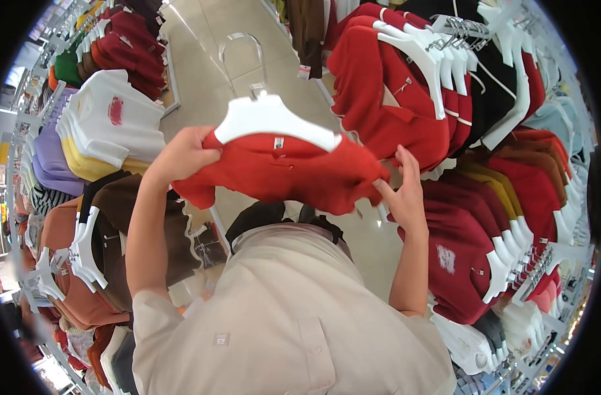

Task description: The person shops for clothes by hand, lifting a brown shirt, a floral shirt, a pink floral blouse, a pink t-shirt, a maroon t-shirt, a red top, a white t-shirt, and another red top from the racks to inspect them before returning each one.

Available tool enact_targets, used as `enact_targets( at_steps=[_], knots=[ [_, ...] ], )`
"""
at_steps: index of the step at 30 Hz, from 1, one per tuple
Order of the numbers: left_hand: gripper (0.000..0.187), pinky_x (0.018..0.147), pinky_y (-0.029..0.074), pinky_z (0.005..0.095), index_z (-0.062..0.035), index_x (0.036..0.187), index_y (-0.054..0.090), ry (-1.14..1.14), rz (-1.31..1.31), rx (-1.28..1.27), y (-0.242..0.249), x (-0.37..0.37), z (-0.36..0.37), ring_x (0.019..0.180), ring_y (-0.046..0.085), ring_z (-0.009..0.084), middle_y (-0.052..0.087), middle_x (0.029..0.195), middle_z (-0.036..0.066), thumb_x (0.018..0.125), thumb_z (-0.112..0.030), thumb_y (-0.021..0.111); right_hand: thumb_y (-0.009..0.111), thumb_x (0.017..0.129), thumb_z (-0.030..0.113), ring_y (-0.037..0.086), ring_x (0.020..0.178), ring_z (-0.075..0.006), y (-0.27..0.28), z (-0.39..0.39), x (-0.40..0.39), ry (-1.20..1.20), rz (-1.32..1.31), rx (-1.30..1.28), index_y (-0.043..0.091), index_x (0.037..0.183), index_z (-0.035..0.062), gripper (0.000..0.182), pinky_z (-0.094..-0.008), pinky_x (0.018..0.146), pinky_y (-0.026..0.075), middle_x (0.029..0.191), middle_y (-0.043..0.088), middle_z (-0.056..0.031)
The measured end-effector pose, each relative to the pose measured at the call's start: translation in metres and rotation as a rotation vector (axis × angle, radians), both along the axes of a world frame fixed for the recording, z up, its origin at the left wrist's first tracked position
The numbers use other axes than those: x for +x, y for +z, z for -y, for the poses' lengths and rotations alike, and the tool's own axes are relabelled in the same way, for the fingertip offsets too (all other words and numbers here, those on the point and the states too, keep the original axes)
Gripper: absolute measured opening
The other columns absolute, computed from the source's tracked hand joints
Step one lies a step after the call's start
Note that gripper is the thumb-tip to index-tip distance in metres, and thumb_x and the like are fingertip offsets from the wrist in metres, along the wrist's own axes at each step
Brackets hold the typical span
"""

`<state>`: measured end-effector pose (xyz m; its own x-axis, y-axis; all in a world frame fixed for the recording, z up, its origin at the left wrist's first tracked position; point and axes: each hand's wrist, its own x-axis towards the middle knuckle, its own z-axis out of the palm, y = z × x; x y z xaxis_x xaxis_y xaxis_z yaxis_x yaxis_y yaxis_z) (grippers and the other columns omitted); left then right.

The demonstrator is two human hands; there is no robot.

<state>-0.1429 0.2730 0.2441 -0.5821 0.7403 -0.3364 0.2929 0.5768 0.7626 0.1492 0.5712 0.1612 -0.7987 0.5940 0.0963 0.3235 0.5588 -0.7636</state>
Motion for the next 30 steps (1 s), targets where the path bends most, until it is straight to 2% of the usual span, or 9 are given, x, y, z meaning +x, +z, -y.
enact_targets(
  at_steps=[4, 5, 8, 9, 17, 24, 28, 29, 30],
  knots=[
    [0.028, 0.077, 0.049, 0.0310, 0.0036, 0.104, 0.064, -0.036, -0.051, -0.040, 0.005, 0.009, -0.005, 0.075, 0.056, 0.0155, 0.065, 0.081, 0.009, 0.076, -0.002, 0.058, 0.077, 0.081, 0.027, 0.052, 0.124, -0.0348, 0.021, 0.017, -0.019, 0.402, -0.066, 0.109, 0.042, 0.144, 0.0057, 0.075, -0.0419, 0.102, 0.044, 0.136, 0.050, -0.0164],
    [0.028, 0.076, 0.049, 0.0314, 0.0036, 0.103, 0.064, -0.048, -0.055, -0.051, 0.004, 0.008, -0.006, 0.074, 0.056, 0.0161, 0.065, 0.080, 0.010, 0.076, -0.002, 0.058, 0.077, 0.081, 0.026, 0.059, 0.109, -0.0357, 0.023, 0.025, -0.025, 0.391, -0.069, 0.182, 0.044, 0.142, 0.0058, 0.072, -0.0415, 0.090, 0.050, 0.126, 0.056, -0.0161],
    [0.026, 0.075, 0.049, 0.0324, 0.0031, 0.100, 0.064, -0.040, -0.108, -0.084, 0.007, 0.007, -0.006, 0.072, 0.055, 0.0180, 0.063, 0.078, 0.012, 0.075, -0.003, 0.059, 0.075, 0.081, 0.023, 0.064, 0.091, -0.0348, 0.009, 0.030, -0.036, 0.337, 0.055, 0.263, 0.049, 0.136, 0.0052, 0.063, -0.0416, 0.076, 0.053, 0.111, 0.060, -0.0146],
    [0.026, 0.075, 0.049, 0.0330, 0.0027, 0.100, 0.064, -0.036, -0.113, -0.074, 0.008, 0.005, -0.005, 0.071, 0.055, 0.0199, 0.062, 0.077, 0.013, 0.075, -0.004, 0.060, 0.074, 0.081, 0.018, 0.063, 0.079, -0.0340, 0.009, 0.030, -0.040, 0.325, -0.056, 0.305, 0.052, 0.128, 0.0043, 0.054, -0.0420, 0.068, 0.052, 0.098, 0.062, -0.0138],
    [0.025, 0.070, 0.049, 0.0373, -0.0012, 0.096, 0.065, -0.111, -0.177, -0.059, -0.002, -0.037, -0.004, 0.073, 0.060, 0.0350, 0.063, 0.079, 0.020, 0.073, -0.012, 0.064, 0.071, 0.077, 0.014, 0.065, 0.086, -0.0361, 0.033, 0.036, -0.077, 0.424, 0.001, 0.162, 0.056, 0.122, 0.0027, 0.049, -0.0424, 0.072, 0.053, 0.101, 0.065, -0.0165],
    [0.026, 0.072, 0.050, 0.0424, -0.0056, 0.097, 0.067, -0.110, -0.515, 0.028, -0.022, -0.120, -0.022, 0.077, 0.062, 0.0367, 0.066, 0.083, 0.017, 0.075, -0.018, 0.071, 0.068, 0.077, 0.014, 0.066, 0.089, -0.0394, 0.032, 0.044, -0.152, 0.316, 0.070, -0.019, 0.057, 0.120, -0.0022, 0.047, -0.0423, 0.077, 0.053, 0.097, 0.067, -0.0225],
    [0.049, 0.090, 0.049, 0.0400, -0.0058, 0.117, 0.062, 0.114, -0.716, 0.086, -0.037, -0.183, -0.023, 0.105, 0.060, 0.0351, 0.064, 0.114, 0.016, 0.074, -0.022, 0.080, 0.068, 0.079, 0.011, 0.069, 0.087, -0.0318, 0.033, 0.042, -0.216, 0.212, 0.123, -0.156, 0.055, 0.121, -0.0042, 0.046, -0.0373, 0.078, 0.053, 0.094, 0.068, -0.0217],
    [0.056, 0.094, 0.048, 0.0397, -0.0059, 0.123, 0.059, 0.171, -0.800, 0.131, -0.044, -0.204, -0.019, 0.111, 0.058, 0.0349, 0.061, 0.120, 0.016, 0.074, -0.023, 0.081, 0.069, 0.079, 0.013, 0.067, 0.085, -0.0399, 0.040, 0.037, -0.233, 0.211, 0.145, -0.217, 0.054, 0.122, -0.0034, 0.048, -0.0417, 0.076, 0.053, 0.092, 0.067, -0.0238],
    [0.062, 0.098, 0.047, 0.0395, -0.0061, 0.128, 0.056, 0.230, -0.887, 0.178, -0.050, -0.225, -0.015, 0.117, 0.056, 0.0347, 0.059, 0.126, 0.017, 0.074, -0.023, 0.082, 0.068, 0.079, 0.012, 0.068, 0.085, -0.0388, 0.043, 0.036, -0.250, 0.177, 0.109, -0.203, 0.055, 0.121, -0.0034, 0.047, -0.0409, 0.076, 0.053, 0.092, 0.067, -0.0235]
  ],
)
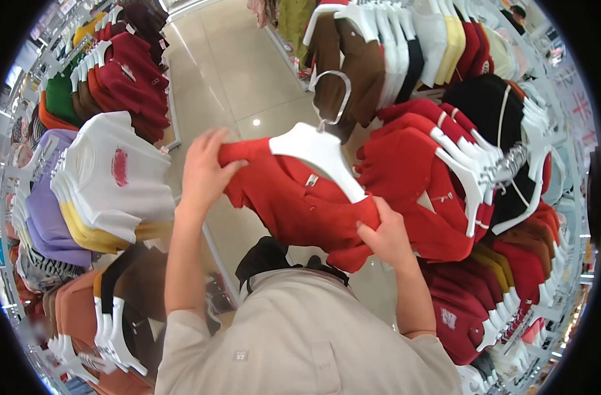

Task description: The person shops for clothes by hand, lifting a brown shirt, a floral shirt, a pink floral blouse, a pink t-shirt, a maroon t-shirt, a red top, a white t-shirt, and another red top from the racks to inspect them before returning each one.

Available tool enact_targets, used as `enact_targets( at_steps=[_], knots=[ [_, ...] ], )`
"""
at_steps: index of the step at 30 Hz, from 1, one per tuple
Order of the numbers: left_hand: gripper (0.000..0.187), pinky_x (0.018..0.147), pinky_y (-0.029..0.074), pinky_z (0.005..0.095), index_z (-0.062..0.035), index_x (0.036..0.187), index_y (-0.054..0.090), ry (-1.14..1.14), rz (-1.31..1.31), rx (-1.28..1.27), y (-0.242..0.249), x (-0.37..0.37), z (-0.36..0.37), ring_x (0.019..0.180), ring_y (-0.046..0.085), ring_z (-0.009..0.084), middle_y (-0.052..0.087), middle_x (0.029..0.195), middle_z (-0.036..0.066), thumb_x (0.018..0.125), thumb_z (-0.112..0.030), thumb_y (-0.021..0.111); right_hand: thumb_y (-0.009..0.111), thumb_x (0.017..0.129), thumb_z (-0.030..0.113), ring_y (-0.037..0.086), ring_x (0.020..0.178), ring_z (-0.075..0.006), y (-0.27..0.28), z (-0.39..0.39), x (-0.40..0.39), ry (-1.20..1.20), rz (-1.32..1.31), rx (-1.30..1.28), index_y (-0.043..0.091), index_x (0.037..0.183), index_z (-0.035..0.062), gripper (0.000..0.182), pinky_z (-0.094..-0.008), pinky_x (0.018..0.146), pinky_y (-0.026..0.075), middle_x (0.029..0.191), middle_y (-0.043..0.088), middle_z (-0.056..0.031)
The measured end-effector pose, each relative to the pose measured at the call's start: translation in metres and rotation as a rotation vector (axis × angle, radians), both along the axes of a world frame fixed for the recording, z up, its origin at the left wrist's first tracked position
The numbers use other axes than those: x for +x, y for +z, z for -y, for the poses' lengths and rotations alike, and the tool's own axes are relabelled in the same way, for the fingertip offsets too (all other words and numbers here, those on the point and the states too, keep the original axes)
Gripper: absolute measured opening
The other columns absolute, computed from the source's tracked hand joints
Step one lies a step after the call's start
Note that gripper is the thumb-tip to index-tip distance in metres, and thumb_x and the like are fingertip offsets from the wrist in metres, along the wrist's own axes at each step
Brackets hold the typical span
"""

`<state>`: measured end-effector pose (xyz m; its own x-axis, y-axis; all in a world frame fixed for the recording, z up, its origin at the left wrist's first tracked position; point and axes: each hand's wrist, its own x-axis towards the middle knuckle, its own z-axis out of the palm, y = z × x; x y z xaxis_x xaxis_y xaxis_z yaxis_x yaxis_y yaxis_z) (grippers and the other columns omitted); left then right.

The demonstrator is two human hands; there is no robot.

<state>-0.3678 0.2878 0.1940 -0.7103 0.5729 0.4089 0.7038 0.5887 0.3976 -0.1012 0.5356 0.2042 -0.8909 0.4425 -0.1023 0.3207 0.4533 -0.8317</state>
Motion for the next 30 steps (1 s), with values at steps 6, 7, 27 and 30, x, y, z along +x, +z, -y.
enact_targets(
  at_steps=[6, 7, 27, 30],
  knots=[
    [0.050, 0.094, 0.049, 0.0369, -0.0032, 0.132, 0.055, 0.288, 0.506, 0.297, -0.086, -0.076, 0.056, 0.110, 0.061, 0.0271, 0.062, 0.122, 0.016, 0.089, -0.022, 0.072, 0.067, 0.082, 0.010, 0.068, 0.089, -0.0360, 0.023, -0.004, -0.090, -0.191, -0.131, 0.072, 0.055, 0.121, -0.0023, 0.043, -0.0391, 0.079, 0.053, 0.095, 0.067, -0.0220],
    [0.048, 0.091, 0.050, 0.0375, -0.0028, 0.129, 0.056, 0.247, 0.639, 0.233, -0.106, -0.076, 0.066, 0.108, 0.062, 0.0283, 0.063, 0.119, 0.016, 0.089, -0.023, 0.072, 0.067, 0.082, 0.010, 0.068, 0.090, -0.0372, 0.026, -0.007, -0.105, -0.204, -0.162, 0.148, 0.055, 0.122, -0.0017, 0.043, -0.0399, 0.079, 0.053, 0.096, 0.067, -0.0222],
    [0.038, 0.084, 0.053, 0.0410, -0.0007, 0.114, 0.065, 0.033, 0.920, -0.319, -0.202, -0.055, 0.085, 0.094, 0.067, 0.0330, 0.067, 0.109, 0.020, 0.088, -0.028, 0.068, 0.062, 0.082, 0.027, 0.064, 0.091, -0.0446, 0.035, -0.105, -0.368, -0.178, -0.280, 0.592, 0.058, 0.110, -0.0015, 0.041, -0.0484, 0.083, 0.050, 0.095, 0.068, -0.0253],
    [0.039, 0.084, 0.053, 0.0412, -0.0007, 0.115, 0.066, 0.099, 0.941, -0.292, -0.204, -0.074, 0.077, 0.095, 0.067, 0.0334, 0.068, 0.107, 0.020, 0.088, -0.028, 0.068, 0.062, 0.081, 0.029, 0.064, 0.091, -0.0461, 0.030, -0.153, -0.445, -0.179, -0.265, 0.699, 0.057, 0.107, -0.0041, 0.043, -0.0498, 0.084, 0.050, 0.094, 0.068, -0.0275]
  ],
)
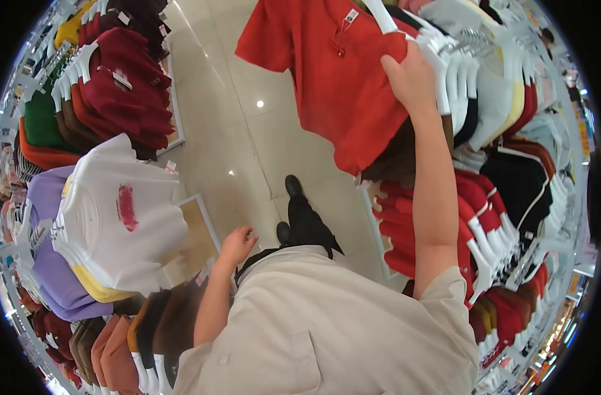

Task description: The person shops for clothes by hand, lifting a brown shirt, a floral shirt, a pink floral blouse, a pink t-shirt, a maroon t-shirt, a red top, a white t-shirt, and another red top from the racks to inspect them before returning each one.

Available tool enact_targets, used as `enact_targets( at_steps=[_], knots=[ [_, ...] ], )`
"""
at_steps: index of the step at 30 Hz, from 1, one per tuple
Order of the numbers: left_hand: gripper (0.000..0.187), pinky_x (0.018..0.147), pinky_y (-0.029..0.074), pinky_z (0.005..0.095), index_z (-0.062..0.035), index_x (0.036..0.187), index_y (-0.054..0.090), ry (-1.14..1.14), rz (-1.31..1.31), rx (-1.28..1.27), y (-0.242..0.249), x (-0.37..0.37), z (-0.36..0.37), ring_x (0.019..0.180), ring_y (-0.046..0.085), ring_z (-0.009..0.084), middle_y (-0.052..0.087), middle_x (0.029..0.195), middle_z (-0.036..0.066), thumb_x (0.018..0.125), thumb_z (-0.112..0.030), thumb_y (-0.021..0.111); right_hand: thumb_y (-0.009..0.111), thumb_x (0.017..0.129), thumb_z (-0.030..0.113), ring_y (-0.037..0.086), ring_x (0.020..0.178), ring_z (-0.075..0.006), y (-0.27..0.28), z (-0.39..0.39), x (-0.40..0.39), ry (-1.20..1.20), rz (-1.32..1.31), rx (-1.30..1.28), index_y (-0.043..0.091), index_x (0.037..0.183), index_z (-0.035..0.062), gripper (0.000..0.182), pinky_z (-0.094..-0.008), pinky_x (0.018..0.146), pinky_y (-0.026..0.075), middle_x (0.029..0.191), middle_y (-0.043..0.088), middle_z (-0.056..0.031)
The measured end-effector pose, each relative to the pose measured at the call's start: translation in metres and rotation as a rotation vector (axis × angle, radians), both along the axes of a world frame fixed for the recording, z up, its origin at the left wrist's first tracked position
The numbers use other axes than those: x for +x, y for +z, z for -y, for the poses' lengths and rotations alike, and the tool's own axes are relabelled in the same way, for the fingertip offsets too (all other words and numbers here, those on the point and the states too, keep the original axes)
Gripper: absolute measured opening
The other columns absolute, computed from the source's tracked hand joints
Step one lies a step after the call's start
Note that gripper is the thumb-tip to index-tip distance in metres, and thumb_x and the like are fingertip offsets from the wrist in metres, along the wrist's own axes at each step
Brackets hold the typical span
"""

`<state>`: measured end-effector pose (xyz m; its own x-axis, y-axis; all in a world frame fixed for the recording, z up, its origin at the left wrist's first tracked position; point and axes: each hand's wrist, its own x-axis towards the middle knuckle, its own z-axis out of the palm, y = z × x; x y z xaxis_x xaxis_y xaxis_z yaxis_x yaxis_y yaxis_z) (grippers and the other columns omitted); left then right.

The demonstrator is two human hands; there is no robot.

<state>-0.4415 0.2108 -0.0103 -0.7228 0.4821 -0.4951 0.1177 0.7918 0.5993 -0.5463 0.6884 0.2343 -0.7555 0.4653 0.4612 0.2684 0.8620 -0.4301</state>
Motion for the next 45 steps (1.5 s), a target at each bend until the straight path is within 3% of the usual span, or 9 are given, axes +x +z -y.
enact_targets(
  at_steps=[13, 27, 29, 31, 32, 33, 36, 39, 45],
  knots=[
    [0.039, 0.085, 0.054, 0.0418, -0.0001, 0.115, 0.065, 0.215, 0.120, -0.011, -0.006, -0.085, -0.041, 0.096, 0.068, 0.0353, 0.069, 0.106, 0.023, 0.089, -0.028, 0.068, 0.059, 0.080, 0.028, 0.064, 0.106, -0.0439, -0.009, -0.128, -0.266, -0.194, 0.186, -0.039, 0.053, 0.118, -0.0100, 0.054, -0.0476, 0.095, 0.050, 0.110, 0.066, -0.0311],
    [0.040, 0.085, 0.053, 0.0407, 0.0001, 0.117, 0.065, 0.194, 0.170, -0.104, 0.000, -0.126, -0.068, 0.096, 0.068, 0.0342, 0.070, 0.104, 0.021, 0.091, -0.030, 0.066, 0.065, 0.082, 0.028, 0.063, 0.106, -0.0427, -0.085, -0.174, -0.312, -0.304, 0.110, -0.083, 0.050, 0.119, -0.0016, 0.049, -0.0508, 0.092, 0.052, 0.118, 0.060, -0.0275],
    [0.041, 0.085, 0.053, 0.0407, 0.0003, 0.117, 0.064, 0.175, 0.180, -0.082, -0.003, -0.126, -0.067, 0.096, 0.068, 0.0343, 0.070, 0.105, 0.021, 0.091, -0.031, 0.066, 0.067, 0.081, 0.024, 0.050, 0.118, -0.0444, -0.095, -0.152, -0.293, -0.306, -0.086, 0.122, 0.050, 0.124, -0.0016, 0.053, -0.0520, 0.096, 0.047, 0.128, 0.050, -0.0257],
    [0.041, 0.086, 0.053, 0.0408, 0.0002, 0.118, 0.064, 0.133, 0.181, -0.070, -0.009, -0.126, -0.073, 0.097, 0.068, 0.0346, 0.069, 0.106, 0.021, 0.091, -0.031, 0.065, 0.074, 0.083, 0.038, 0.042, 0.129, -0.0430, -0.100, -0.111, -0.267, -0.212, -0.252, 0.245, 0.042, 0.144, 0.0175, 0.072, -0.0479, 0.106, 0.037, 0.155, 0.033, -0.0177],
    [0.041, 0.086, 0.053, 0.0409, 0.0001, 0.118, 0.064, 0.099, 0.178, -0.072, -0.012, -0.126, -0.077, 0.097, 0.068, 0.0348, 0.069, 0.106, 0.021, 0.091, -0.031, 0.065, 0.066, 0.082, 0.019, 0.046, 0.121, -0.0446, -0.111, -0.087, -0.252, -0.117, -0.386, 0.382, 0.051, 0.125, -0.0007, 0.050, -0.0533, 0.099, 0.042, 0.130, 0.048, -0.0240],
    [0.041, 0.086, 0.053, 0.0410, -0.0001, 0.118, 0.064, 0.064, 0.174, -0.071, -0.013, -0.126, -0.083, 0.097, 0.067, 0.0351, 0.069, 0.107, 0.021, 0.091, -0.031, 0.065, 0.063, 0.081, 0.014, 0.046, 0.121, -0.0431, -0.123, -0.051, -0.225, 0.041, -0.411, 0.248, 0.053, 0.125, -0.0013, 0.048, -0.0549, 0.101, 0.039, 0.129, 0.048, -0.0235],
    [0.039, 0.085, 0.053, 0.0414, -0.0007, 0.118, 0.064, -0.131, 0.132, -0.071, 0.007, -0.138, -0.115, 0.097, 0.067, 0.0362, 0.069, 0.107, 0.021, 0.092, -0.030, 0.064, 0.060, 0.086, 0.020, 0.062, 0.091, -0.0446, -0.157, 0.079, -0.088, 0.464, 0.122, -0.174, 0.060, 0.111, -0.0023, 0.034, -0.0542, 0.091, 0.046, 0.093, 0.063, -0.0269],
    [0.038, 0.085, 0.053, 0.0419, -0.0010, 0.117, 0.064, -0.305, 0.102, 0.005, 0.010, -0.141, -0.136, 0.096, 0.067, 0.0372, 0.069, 0.107, 0.021, 0.092, -0.029, 0.064, 0.065, 0.087, 0.029, 0.066, 0.085, -0.0387, -0.187, 0.128, 0.034, 0.613, 0.905, -0.424, 0.064, 0.095, 0.0028, 0.027, -0.0488, 0.075, 0.054, 0.090, 0.067, -0.0177],
    [0.037, 0.083, 0.053, 0.0390, -0.0035, 0.119, 0.065, -0.627, 0.080, 0.150, 0.001, -0.156, -0.179, 0.093, 0.068, 0.0314, 0.069, 0.111, 0.017, 0.092, -0.029, 0.065, 0.065, 0.089, 0.027, 0.066, 0.089, -0.0382, -0.138, 0.108, 0.168, 0.198, 0.688, -0.376, 0.063, 0.103, 0.0031, 0.028, -0.0481, 0.077, 0.053, 0.095, 0.067, -0.0172]
  ],
)
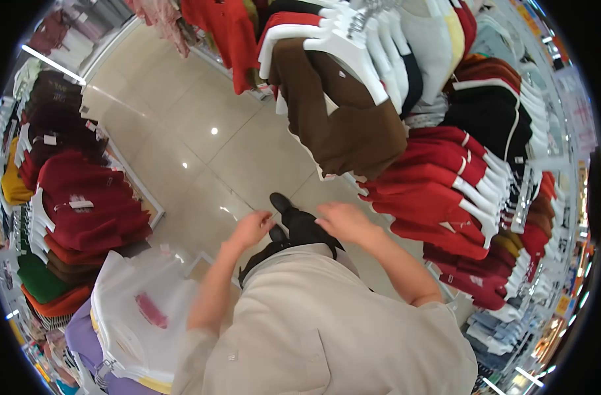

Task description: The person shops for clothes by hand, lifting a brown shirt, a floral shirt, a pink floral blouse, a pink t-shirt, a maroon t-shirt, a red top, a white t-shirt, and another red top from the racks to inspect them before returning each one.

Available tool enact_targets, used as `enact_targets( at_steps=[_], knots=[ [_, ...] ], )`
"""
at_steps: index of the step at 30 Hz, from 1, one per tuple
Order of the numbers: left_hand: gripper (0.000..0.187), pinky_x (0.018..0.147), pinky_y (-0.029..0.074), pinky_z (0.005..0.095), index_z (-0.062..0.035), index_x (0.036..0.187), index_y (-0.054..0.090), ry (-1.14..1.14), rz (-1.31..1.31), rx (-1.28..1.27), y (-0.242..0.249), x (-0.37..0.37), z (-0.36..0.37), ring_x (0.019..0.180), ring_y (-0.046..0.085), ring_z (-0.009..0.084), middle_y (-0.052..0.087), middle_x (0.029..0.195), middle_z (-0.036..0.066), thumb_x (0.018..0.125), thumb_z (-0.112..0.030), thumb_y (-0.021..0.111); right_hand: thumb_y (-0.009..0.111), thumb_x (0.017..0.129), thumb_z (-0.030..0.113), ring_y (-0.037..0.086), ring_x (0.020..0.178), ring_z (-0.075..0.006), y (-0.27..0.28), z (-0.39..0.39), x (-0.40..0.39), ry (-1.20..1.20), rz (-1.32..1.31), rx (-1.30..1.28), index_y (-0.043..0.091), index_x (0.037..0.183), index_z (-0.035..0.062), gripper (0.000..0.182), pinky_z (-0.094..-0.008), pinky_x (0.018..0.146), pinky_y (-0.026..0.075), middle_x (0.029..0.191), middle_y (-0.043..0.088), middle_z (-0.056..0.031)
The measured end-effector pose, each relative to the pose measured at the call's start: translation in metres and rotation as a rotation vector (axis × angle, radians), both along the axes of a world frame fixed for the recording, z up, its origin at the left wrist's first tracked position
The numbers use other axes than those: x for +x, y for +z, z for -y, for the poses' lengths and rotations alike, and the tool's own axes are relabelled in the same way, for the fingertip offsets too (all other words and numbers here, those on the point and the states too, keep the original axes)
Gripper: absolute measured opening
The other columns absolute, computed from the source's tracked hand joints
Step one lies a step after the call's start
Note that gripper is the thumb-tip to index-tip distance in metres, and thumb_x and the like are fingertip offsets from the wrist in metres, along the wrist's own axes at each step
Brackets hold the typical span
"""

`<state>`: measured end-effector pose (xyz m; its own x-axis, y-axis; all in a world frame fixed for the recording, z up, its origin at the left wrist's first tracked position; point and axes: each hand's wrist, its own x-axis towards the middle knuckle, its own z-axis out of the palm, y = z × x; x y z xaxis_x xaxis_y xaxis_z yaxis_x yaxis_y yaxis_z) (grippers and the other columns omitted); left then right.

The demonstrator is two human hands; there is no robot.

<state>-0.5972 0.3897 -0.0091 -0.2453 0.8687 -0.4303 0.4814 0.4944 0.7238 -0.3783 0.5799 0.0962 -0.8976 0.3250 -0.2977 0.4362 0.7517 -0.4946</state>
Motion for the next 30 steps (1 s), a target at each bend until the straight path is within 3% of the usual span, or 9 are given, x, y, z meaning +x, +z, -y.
enact_targets(
  at_steps=[3, 5, 6, 8, 10, 13, 17, 23, 30],
  knots=[
    [0.035, 0.080, 0.053, 0.0346, -0.0065, 0.117, 0.067, 0.064, 0.053, 0.121, 0.017, -0.035, -0.055, 0.087, 0.066, 0.0268, 0.070, 0.109, 0.014, 0.092, -0.030, 0.066, 0.066, 0.089, 0.025, 0.065, 0.089, -0.0363, 0.058, -0.001, 0.020, -0.199, -0.217, 0.128, 0.064, 0.107, 0.0035, 0.028, -0.0448, 0.076, 0.053, 0.098, 0.067, -0.0161],
    [0.033, 0.078, 0.052, 0.0329, -0.0083, 0.113, 0.069, 0.014, -0.221, 0.291, 0.087, -0.058, -0.105, 0.089, 0.065, 0.0203, 0.071, 0.106, 0.009, 0.090, -0.031, 0.068, 0.068, 0.087, 0.019, 0.063, 0.088, -0.0327, 0.087, -0.017, 0.013, -0.284, -0.588, 0.341, 0.063, 0.102, 0.0031, 0.022, -0.0415, 0.075, 0.052, 0.096, 0.065, -0.0136],
    [0.026, 0.077, 0.053, 0.0393, -0.0081, 0.105, 0.070, 0.017, -0.311, 0.446, 0.092, -0.075, -0.133, 0.087, 0.065, 0.0296, 0.069, 0.106, 0.013, 0.087, -0.027, 0.068, 0.070, 0.085, 0.015, 0.060, 0.089, -0.0320, 0.103, -0.029, 0.006, -0.342, -0.677, 0.446, 0.062, 0.099, 0.0027, 0.020, -0.0413, 0.076, 0.050, 0.094, 0.064, -0.0125],
    [0.029, 0.087, 0.051, 0.0383, -0.0051, 0.108, 0.069, 0.002, -0.293, 0.769, 0.131, -0.095, -0.188, 0.102, 0.064, 0.0317, 0.068, 0.108, 0.014, 0.087, -0.024, 0.069, 0.072, 0.084, 0.017, 0.057, 0.093, -0.0325, 0.125, -0.061, -0.008, -0.418, -0.746, 0.720, 0.061, 0.103, 0.0027, 0.026, -0.0411, 0.080, 0.047, 0.099, 0.059, -0.0118],
    [0.039, 0.094, 0.049, 0.0391, -0.0051, 0.118, 0.064, -0.053, -0.394, 0.829, 0.172, -0.105, -0.234, 0.112, 0.060, 0.0315, 0.065, 0.118, 0.013, 0.086, -0.026, 0.071, 0.075, 0.082, 0.028, 0.058, 0.093, -0.0316, 0.129, -0.093, -0.021, -0.501, -0.687, 0.857, 0.058, 0.117, 0.0048, 0.045, -0.0411, 0.079, 0.049, 0.101, 0.057, -0.0122],
    [0.053, 0.100, 0.046, 0.0407, -0.0054, 0.128, 0.057, -0.105, -0.578, 0.812, 0.187, -0.110, -0.289, 0.121, 0.054, 0.0333, 0.059, 0.129, 0.015, 0.084, -0.029, 0.073, 0.073, 0.085, 0.034, 0.060, 0.101, -0.0353, 0.125, -0.117, -0.038, -0.599, -0.418, 0.691, 0.054, 0.120, 0.0045, 0.049, -0.0446, 0.082, 0.051, 0.111, 0.058, -0.0147],
    [0.052, 0.101, 0.044, 0.0409, -0.0049, 0.126, 0.057, -0.154, -0.606, 0.797, 0.172, -0.111, -0.335, 0.120, 0.053, 0.0344, 0.058, 0.127, 0.015, 0.083, -0.030, 0.074, 0.076, 0.080, 0.034, 0.069, 0.083, -0.0340, 0.116, -0.131, -0.054, -0.612, -0.206, 0.671, 0.055, 0.123, 0.0010, 0.058, -0.0428, 0.069, 0.057, 0.095, 0.064, -0.0154],
    [0.039, 0.094, 0.046, 0.0411, -0.0049, 0.112, 0.060, -0.234, -0.721, 0.905, 0.170, -0.125, -0.358, 0.109, 0.055, 0.0335, 0.059, 0.111, 0.013, 0.079, -0.021, 0.073, 0.069, 0.083, 0.022, 0.070, 0.078, -0.0376, 0.111, -0.147, -0.059, -0.626, -0.271, 0.650, 0.055, 0.107, 0.0002, 0.035, -0.0466, 0.069, 0.057, 0.087, 0.068, -0.0193],
    [0.035, 0.083, 0.049, 0.0408, -0.0067, 0.108, 0.064, -0.247, -0.833, 1.190, 0.267, -0.113, -0.303, 0.095, 0.059, 0.0316, 0.062, 0.100, 0.012, 0.080, -0.027, 0.071, 0.063, 0.086, 0.025, 0.064, 0.089, -0.0464, 0.177, -0.136, -0.024, -0.507, -0.428, 0.405, 0.053, 0.111, -0.0030, 0.038, -0.0517, 0.081, 0.050, 0.089, 0.066, -0.0281]
  ],
)
